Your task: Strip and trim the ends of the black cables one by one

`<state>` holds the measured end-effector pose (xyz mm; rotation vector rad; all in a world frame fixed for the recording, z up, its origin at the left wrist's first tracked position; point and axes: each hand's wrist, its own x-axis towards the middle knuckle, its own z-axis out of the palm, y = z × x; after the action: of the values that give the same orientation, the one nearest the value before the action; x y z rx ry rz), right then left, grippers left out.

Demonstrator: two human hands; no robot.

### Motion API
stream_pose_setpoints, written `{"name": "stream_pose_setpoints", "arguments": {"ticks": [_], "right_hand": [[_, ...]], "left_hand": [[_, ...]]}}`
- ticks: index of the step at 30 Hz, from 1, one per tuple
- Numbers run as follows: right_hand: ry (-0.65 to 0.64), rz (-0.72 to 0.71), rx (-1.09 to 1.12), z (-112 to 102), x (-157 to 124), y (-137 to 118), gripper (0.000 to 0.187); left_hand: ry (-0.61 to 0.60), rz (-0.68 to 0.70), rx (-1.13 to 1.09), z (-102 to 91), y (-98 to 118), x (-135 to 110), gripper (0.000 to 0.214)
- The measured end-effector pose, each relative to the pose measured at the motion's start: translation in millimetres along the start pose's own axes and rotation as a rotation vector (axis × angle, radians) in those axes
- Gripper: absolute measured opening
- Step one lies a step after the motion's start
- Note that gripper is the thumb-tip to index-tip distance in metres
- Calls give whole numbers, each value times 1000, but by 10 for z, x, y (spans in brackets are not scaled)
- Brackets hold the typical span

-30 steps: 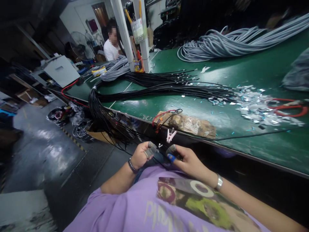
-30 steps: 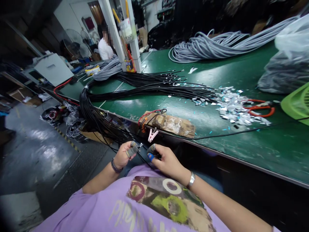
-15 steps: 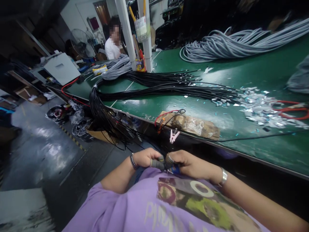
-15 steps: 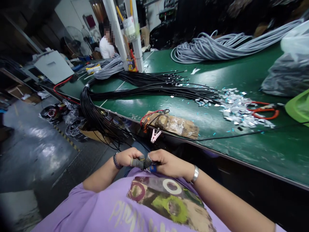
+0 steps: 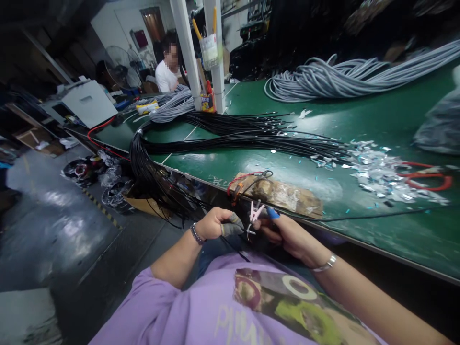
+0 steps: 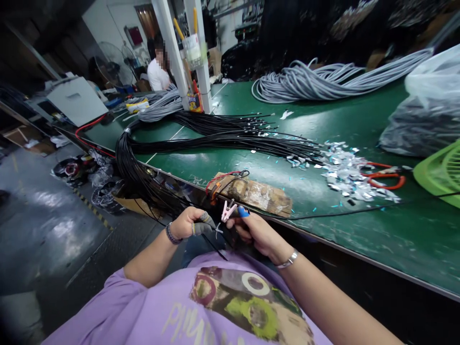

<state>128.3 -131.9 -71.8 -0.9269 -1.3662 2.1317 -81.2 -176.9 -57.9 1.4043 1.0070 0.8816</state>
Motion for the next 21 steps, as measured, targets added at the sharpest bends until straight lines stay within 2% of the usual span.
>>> {"name": "stream_pose_setpoints", "arguments": {"ticks": [4,8,12,18,21], "right_hand": [[48,-10,72,130,101,-21,64],[57,6,206,165,132,-14,57],[60,-17,311,205,134,-12,48],[152,-14,383,262,155,-17,52],[148,-15,385,267,151,-3,53]], "left_hand": [[100,-52,-99,60,-31,84,54],[143,-86,-162,96,-60,136,55],[132,-114,-173,103,-93,157,57],[74,-133,-142,111,-126,179,57],[62,-134,-142,111,-123,191,56]]}}
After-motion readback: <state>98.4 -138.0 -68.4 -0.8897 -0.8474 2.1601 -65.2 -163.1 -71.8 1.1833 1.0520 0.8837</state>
